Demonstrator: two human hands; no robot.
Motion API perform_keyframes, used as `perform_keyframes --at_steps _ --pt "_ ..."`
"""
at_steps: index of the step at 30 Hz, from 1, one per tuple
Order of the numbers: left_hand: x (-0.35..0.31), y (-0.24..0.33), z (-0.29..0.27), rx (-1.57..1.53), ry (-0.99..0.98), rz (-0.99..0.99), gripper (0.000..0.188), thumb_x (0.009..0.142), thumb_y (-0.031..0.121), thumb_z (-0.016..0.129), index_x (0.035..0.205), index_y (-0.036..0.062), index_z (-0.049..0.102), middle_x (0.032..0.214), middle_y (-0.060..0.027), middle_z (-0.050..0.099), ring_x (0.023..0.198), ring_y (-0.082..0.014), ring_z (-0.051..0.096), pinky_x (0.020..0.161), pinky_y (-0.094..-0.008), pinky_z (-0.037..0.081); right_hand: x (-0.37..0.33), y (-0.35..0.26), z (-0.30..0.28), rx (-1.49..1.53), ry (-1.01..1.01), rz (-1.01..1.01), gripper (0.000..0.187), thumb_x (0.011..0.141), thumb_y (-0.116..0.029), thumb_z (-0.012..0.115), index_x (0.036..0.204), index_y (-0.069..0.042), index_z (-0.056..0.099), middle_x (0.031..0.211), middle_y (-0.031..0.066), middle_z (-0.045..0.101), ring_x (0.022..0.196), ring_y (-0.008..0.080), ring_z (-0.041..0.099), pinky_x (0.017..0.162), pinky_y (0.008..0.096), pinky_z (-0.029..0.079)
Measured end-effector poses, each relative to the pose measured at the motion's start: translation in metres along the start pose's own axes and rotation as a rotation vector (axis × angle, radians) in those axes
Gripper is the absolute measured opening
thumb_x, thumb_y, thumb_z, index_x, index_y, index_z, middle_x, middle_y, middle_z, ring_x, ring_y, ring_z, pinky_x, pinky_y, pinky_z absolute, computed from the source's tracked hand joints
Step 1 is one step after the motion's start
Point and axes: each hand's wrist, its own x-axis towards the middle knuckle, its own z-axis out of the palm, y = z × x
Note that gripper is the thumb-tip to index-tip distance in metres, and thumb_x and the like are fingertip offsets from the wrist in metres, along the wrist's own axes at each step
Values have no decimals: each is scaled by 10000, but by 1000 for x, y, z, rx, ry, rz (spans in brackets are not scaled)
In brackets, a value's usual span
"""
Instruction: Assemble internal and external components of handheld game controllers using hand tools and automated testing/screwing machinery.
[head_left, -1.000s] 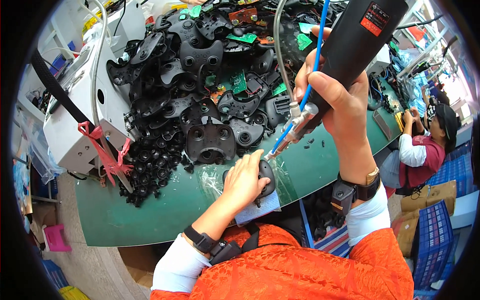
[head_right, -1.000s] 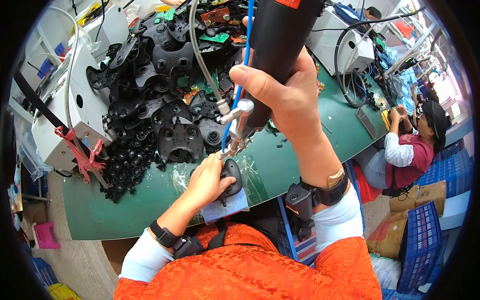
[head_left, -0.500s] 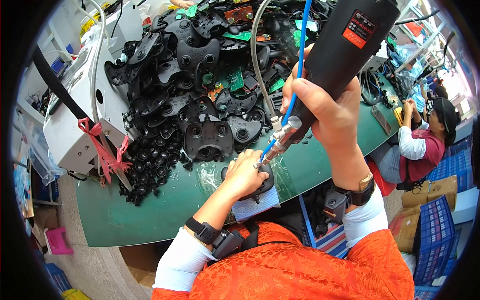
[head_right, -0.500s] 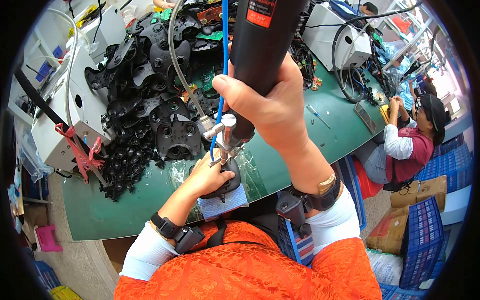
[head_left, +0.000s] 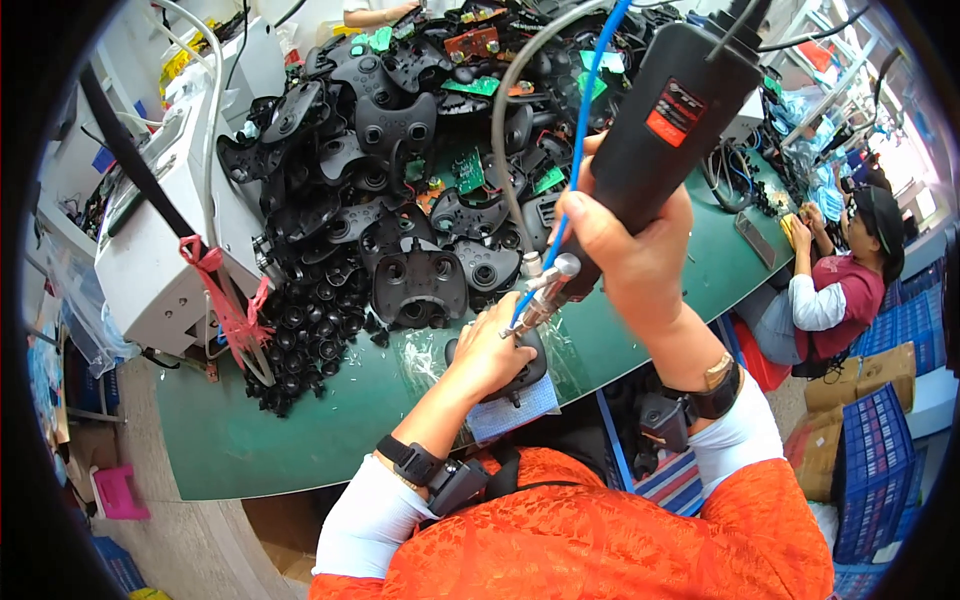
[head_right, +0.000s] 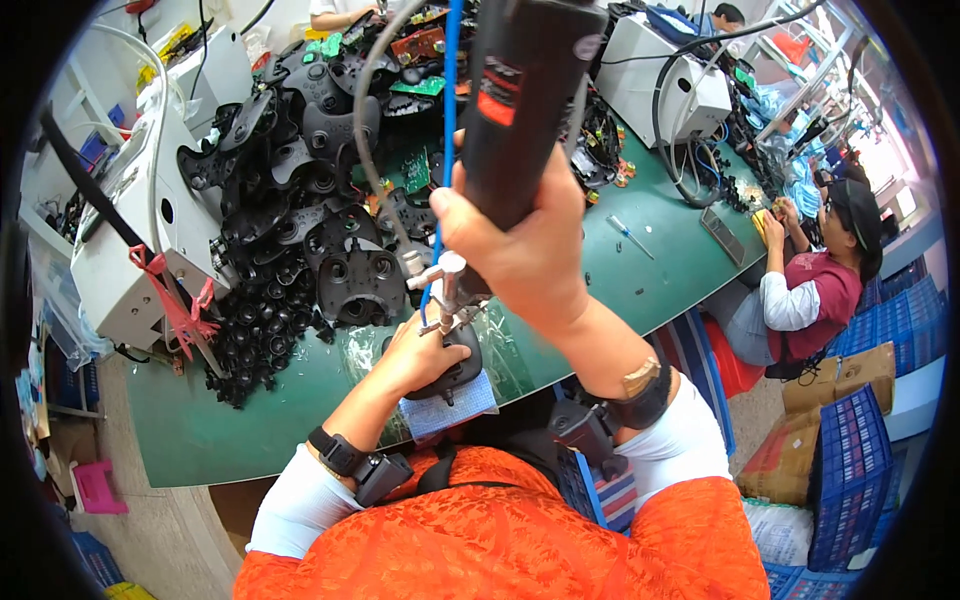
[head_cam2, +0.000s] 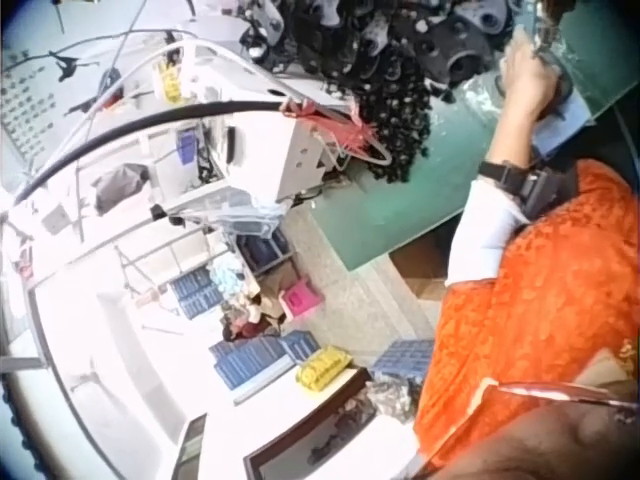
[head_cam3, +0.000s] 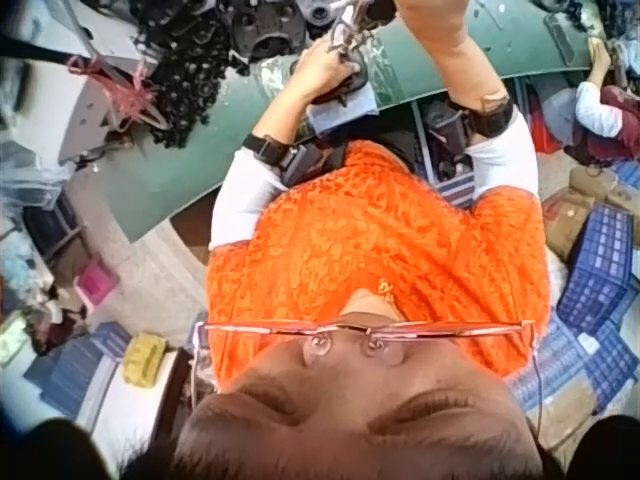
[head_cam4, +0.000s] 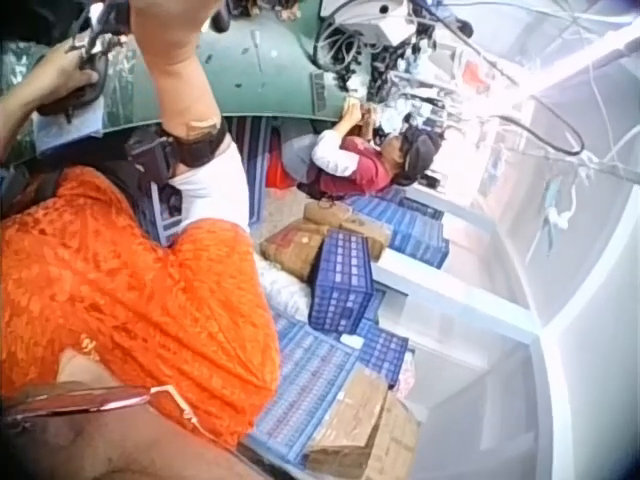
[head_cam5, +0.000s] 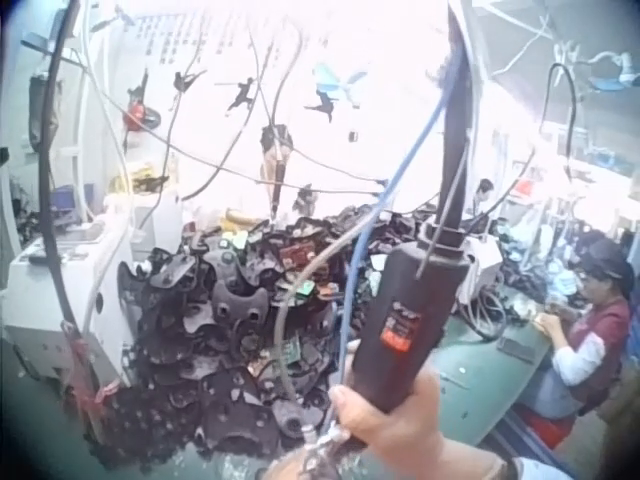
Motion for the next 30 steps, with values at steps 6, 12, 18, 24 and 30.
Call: perform_keyframes --at_steps 6,12,18,24,30 --pt "-49 -30 -15 -8 469 176 778 740 262 823 1371 5 448 1265 -184 516 1094 -318 522 939 -420 437 20 -48 1 -55 -66 -87 475 852 -52 617 1284 64 456 872 93 586 687 197 638 612 319 543" --pt "-51 -70 -13 -445 289 -44 295 831 181 756 1044 19 633 758 19 526 719 -100 472 687 -272 424 15 -29 36 -2 -192 -101 499 861 -62 609 1296 96 422 817 124 588 634 213 628 544 317 521" --pt "-46 -65 -19 -507 185 -141 381 770 155 808 1070 -32 666 801 -32 553 726 -131 514 672 -300 451 12 -19 52 45 -176 -95 500 867 -63 610 1303 94 422 818 129 596 639 216 634 548 324 526" --pt "-48 -60 -21 -558 195 -157 354 759 131 820 1045 -17 674 740 9 562 663 -87 489 619 -275 438 13 -18 54 24 -185 -91 496 871 -63 609 1308 86 426 816 131 596 644 218 635 548 325 527" --pt "-47 -62 -21 -556 186 -142 352 750 151 826 1023 -13 676 734 -2 569 662 -94 498 625 -287 446 9 -16 56 61 -155 -65 447 875 -60 606 1279 57 452 806 125 585 642 215 625 557 332 525"
